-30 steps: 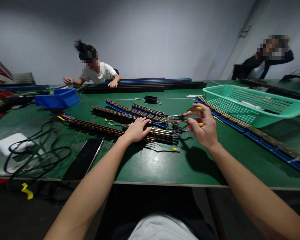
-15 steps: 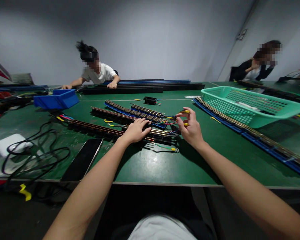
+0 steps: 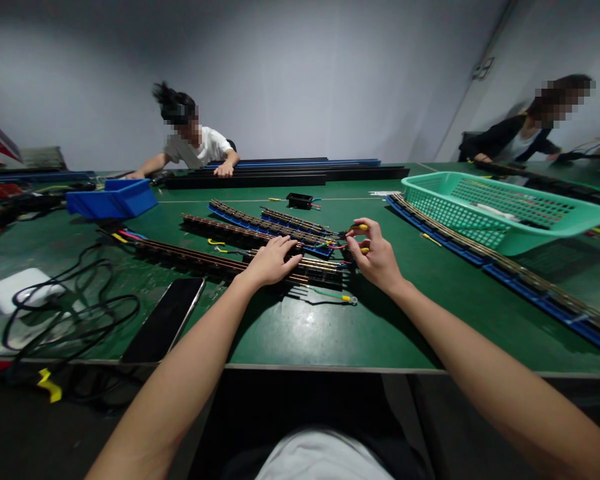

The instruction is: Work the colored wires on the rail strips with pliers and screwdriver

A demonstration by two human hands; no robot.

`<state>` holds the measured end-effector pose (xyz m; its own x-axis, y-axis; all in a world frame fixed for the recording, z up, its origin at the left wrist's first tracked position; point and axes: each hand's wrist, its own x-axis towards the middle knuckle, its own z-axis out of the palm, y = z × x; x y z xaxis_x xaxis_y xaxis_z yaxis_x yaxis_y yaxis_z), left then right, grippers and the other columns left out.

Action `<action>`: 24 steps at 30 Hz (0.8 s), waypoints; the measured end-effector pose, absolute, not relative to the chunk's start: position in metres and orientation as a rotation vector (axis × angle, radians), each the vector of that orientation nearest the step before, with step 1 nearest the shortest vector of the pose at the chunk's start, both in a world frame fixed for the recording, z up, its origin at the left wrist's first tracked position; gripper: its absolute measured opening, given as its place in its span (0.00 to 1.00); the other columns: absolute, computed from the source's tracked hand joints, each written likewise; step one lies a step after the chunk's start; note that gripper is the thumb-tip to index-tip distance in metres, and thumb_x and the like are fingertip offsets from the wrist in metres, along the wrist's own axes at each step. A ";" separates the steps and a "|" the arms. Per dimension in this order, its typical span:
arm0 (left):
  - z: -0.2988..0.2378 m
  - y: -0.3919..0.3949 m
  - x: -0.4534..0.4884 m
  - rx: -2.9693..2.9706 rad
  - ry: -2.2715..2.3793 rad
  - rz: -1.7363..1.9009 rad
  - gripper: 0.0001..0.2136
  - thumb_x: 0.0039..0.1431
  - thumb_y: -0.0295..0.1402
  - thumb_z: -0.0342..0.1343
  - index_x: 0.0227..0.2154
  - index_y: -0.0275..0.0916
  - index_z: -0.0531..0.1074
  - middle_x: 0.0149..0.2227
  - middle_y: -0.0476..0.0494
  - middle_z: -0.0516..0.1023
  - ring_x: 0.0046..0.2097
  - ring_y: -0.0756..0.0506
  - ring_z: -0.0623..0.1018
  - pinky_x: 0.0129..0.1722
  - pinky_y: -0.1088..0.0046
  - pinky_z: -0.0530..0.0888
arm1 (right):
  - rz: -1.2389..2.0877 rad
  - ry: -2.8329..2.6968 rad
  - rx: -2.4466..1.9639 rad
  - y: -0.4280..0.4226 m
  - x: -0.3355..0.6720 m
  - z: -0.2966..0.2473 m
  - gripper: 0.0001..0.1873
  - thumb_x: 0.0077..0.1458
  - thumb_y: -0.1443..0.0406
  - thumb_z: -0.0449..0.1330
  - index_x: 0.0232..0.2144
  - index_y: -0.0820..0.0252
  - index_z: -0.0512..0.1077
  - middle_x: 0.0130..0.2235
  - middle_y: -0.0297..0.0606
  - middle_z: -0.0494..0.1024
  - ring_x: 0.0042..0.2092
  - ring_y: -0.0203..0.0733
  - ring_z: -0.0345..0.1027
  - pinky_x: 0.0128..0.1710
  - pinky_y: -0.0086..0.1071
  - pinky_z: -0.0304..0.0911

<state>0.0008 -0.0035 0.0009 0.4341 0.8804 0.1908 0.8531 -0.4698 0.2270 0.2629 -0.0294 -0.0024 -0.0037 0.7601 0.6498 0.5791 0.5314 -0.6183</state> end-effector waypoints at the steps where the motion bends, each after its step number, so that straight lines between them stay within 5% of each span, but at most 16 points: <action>1: 0.001 -0.004 0.001 2.575 1.562 0.434 0.25 0.67 0.49 0.45 0.62 0.43 0.64 0.68 0.38 0.61 0.69 0.37 0.59 0.64 0.49 0.61 | 0.209 -1.709 -1.140 -0.029 0.264 -0.003 0.20 0.59 0.60 0.56 0.53 0.55 0.61 0.41 0.39 0.79 0.27 0.37 0.71 0.31 0.32 0.68; 9: 0.002 -0.004 0.002 2.586 1.573 0.416 0.25 0.68 0.48 0.45 0.62 0.42 0.64 0.68 0.38 0.61 0.69 0.38 0.59 0.65 0.51 0.60 | -0.073 -2.119 -1.032 -0.026 0.274 -0.005 0.25 0.56 0.72 0.50 0.53 0.52 0.71 0.43 0.40 0.79 0.41 0.43 0.75 0.40 0.34 0.68; 24: 0.001 -0.004 0.001 2.570 1.561 0.433 0.26 0.67 0.48 0.45 0.62 0.42 0.64 0.68 0.37 0.61 0.69 0.37 0.58 0.65 0.49 0.60 | 0.166 -1.971 -1.099 -0.032 0.270 0.002 0.23 0.53 0.71 0.53 0.52 0.53 0.65 0.36 0.36 0.79 0.32 0.39 0.74 0.34 0.32 0.68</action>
<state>0.0011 -0.0039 0.0012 0.4329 0.8818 0.1873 0.8522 -0.4680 0.2338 0.2703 -0.0318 0.0016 -0.2514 0.7498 0.6121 0.6365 0.6045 -0.4791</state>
